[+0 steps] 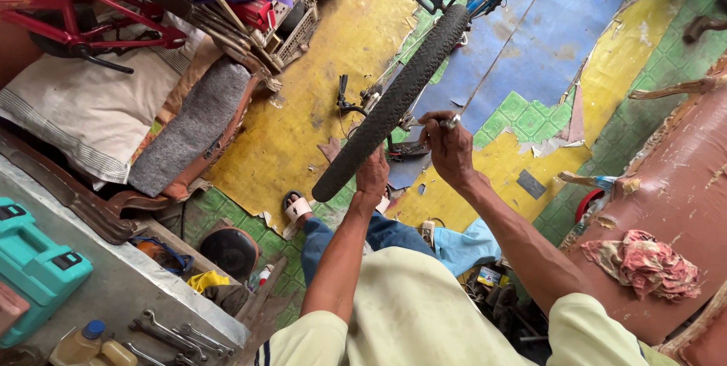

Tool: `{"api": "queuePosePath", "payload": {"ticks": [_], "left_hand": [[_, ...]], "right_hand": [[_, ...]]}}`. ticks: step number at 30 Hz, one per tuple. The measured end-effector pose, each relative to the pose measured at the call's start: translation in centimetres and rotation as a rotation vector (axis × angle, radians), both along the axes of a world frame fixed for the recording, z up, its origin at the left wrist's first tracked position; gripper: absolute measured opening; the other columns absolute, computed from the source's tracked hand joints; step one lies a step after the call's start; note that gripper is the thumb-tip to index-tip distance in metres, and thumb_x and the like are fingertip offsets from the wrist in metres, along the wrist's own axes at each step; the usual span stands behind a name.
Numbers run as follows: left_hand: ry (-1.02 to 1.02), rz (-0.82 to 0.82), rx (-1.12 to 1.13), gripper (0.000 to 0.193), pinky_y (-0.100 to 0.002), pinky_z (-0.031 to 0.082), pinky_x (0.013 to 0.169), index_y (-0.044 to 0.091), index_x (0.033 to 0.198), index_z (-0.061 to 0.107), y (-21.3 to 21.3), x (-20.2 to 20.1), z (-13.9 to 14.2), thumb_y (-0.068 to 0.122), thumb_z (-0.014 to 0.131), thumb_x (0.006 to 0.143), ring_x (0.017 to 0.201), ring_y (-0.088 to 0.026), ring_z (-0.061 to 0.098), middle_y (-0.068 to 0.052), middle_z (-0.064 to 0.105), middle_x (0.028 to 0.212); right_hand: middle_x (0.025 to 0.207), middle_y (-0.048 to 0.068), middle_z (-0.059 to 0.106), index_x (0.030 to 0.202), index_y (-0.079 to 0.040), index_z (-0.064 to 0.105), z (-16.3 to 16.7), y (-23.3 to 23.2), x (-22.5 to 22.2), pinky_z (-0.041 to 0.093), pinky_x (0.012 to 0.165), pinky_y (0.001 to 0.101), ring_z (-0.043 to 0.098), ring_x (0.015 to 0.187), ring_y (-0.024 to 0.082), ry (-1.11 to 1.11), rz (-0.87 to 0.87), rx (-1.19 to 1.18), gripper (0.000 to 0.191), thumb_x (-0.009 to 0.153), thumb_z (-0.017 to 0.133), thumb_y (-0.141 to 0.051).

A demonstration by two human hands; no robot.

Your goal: The person selects wrenches from a tool tray and uses them to loosen and tighten bolts on a bicycle wheel hub. They repeatedly switch between wrenches and adjust the wheel while working in a cluttered workshop.

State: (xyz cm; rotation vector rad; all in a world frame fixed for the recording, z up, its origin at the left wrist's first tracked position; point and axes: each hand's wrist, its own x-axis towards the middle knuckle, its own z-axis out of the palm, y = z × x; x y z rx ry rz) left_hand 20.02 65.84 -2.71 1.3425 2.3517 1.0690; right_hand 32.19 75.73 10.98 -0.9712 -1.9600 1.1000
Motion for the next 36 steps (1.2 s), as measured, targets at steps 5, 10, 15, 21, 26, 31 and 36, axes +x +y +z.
{"api": "queuePosePath", "payload": {"ticks": [5, 10, 15, 21, 26, 31, 36], "left_hand": [[0.038, 0.016, 0.055, 0.03, -0.048, 0.051, 0.096, 0.007, 0.13, 0.067, 0.0, -0.1, -0.3, 0.016, 0.063, 0.101, 0.112, -0.041, 0.065, -0.022, 0.068, 0.124], [-0.045, -0.025, 0.054, 0.027, -0.048, 0.053, 0.092, 0.004, 0.128, 0.068, -0.2, 0.0, -0.6, 0.013, 0.063, 0.103, 0.108, -0.041, 0.067, -0.022, 0.069, 0.118], [0.08, -0.028, 0.088, 0.026, -0.049, 0.052, 0.092, 0.003, 0.124, 0.07, -0.3, -0.2, -0.4, 0.012, 0.066, 0.1, 0.105, -0.04, 0.067, -0.021, 0.069, 0.115], [0.326, -0.025, 0.113, 0.026, -0.049, 0.053, 0.096, 0.003, 0.123, 0.07, -0.5, 0.0, -0.3, 0.015, 0.065, 0.101, 0.107, -0.039, 0.068, -0.02, 0.07, 0.115], [0.034, -0.012, 0.069, 0.028, -0.046, 0.053, 0.094, 0.005, 0.128, 0.07, -0.4, 0.3, -0.1, 0.017, 0.062, 0.103, 0.108, -0.039, 0.068, -0.02, 0.071, 0.12], [-0.107, -0.015, -0.029, 0.029, -0.048, 0.051, 0.094, 0.007, 0.129, 0.07, -0.9, 0.4, -0.3, 0.019, 0.062, 0.104, 0.108, -0.042, 0.067, -0.022, 0.071, 0.121], [-0.028, 0.012, 0.022, 0.029, -0.049, 0.051, 0.096, 0.008, 0.124, 0.071, -0.9, 0.4, -1.1, 0.019, 0.065, 0.099, 0.108, -0.043, 0.066, -0.022, 0.071, 0.12]], "right_hand": [[0.074, 0.006, 0.07, 0.108, -0.002, 0.059, -0.3, 1.8, -0.5, 0.048, 0.05, 0.0271, 0.062, 0.055, 0.01, -0.118, 0.016, 0.064, 0.02, 0.114, 0.049, -0.018], [0.089, 0.008, 0.073, 0.107, -0.002, 0.053, -1.5, 3.4, -1.1, 0.053, 0.051, 0.0256, 0.07, 0.066, 0.01, -0.01, 0.037, 0.002, 0.018, 0.114, 0.049, -0.017], [0.085, 0.008, 0.071, 0.107, -0.001, 0.055, -2.3, 3.9, -1.0, 0.051, 0.051, 0.0265, 0.069, 0.064, 0.01, 0.017, 0.052, -0.021, 0.016, 0.114, 0.05, -0.015], [0.087, 0.009, 0.072, 0.105, -0.001, 0.054, -3.8, 4.2, -0.9, 0.05, 0.05, 0.0262, 0.065, 0.06, 0.01, 0.091, 0.021, -0.017, 0.018, 0.114, 0.049, -0.015], [0.085, 0.01, 0.071, 0.099, -0.004, 0.053, -5.5, 7.3, -0.5, 0.042, 0.044, 0.026, 0.06, 0.055, 0.01, 0.137, -0.146, -0.425, 0.026, 0.112, 0.052, -0.026], [0.09, 0.011, 0.069, 0.1, -0.007, 0.052, -6.8, 9.5, 0.4, 0.045, 0.05, 0.0271, 0.061, 0.06, 0.012, 0.26, -0.054, -0.681, 0.032, 0.111, 0.052, -0.037], [0.087, 0.012, 0.067, 0.102, -0.008, 0.049, -8.0, 10.2, -0.5, 0.043, 0.05, 0.0285, 0.06, 0.06, 0.013, 0.317, -0.123, -0.911, 0.032, 0.109, 0.056, -0.039]]}}
